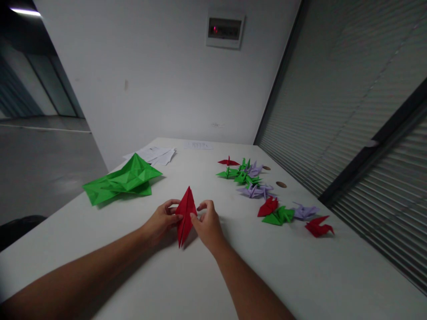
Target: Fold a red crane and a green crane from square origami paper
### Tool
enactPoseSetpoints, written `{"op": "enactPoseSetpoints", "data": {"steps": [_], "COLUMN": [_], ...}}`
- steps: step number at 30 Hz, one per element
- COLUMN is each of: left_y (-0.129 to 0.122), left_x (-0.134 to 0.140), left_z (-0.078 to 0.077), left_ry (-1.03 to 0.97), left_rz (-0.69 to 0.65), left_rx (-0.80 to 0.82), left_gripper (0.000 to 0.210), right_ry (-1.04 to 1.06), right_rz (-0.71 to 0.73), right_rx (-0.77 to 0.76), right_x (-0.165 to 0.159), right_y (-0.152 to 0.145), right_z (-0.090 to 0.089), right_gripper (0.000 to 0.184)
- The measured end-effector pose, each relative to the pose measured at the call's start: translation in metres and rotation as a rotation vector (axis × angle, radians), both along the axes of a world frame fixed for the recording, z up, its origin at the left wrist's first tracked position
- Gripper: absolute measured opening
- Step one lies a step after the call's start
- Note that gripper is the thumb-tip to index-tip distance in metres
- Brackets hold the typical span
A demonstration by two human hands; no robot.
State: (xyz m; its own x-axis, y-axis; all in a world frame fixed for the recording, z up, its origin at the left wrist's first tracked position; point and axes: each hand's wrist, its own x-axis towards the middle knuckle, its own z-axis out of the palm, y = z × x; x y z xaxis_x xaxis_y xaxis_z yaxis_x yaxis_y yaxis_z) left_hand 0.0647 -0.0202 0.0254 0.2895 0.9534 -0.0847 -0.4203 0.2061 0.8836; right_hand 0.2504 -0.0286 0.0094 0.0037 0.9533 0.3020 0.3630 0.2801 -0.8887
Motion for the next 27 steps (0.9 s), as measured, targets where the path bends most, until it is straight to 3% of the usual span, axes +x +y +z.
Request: {"op": "enactPoseSetpoints", "data": {"steps": [6, 13, 20, 27], "left_y": [0.0, 0.001, 0.004, 0.005], "left_x": [0.003, 0.004, 0.0, -0.001], "left_z": [0.0, -0.001, -0.002, -0.003], "left_ry": [0.072, 0.187, 0.108, 0.096], "left_rz": [-0.004, 0.061, 0.073, 0.066], "left_rx": [-0.011, -0.006, -0.026, -0.019], "left_gripper": [0.059, 0.061, 0.06, 0.061], "right_ry": [0.168, 0.296, 0.48, 0.492], "right_rz": [0.074, 0.161, 0.271, 0.271], "right_rx": [-0.065, -0.143, -0.326, -0.329], "right_x": [-0.005, -0.008, -0.004, -0.004], "right_y": [0.005, 0.0, -0.001, -0.003], "right_z": [-0.009, 0.001, 0.014, 0.017], "right_gripper": [0.033, 0.036, 0.024, 0.029]}}
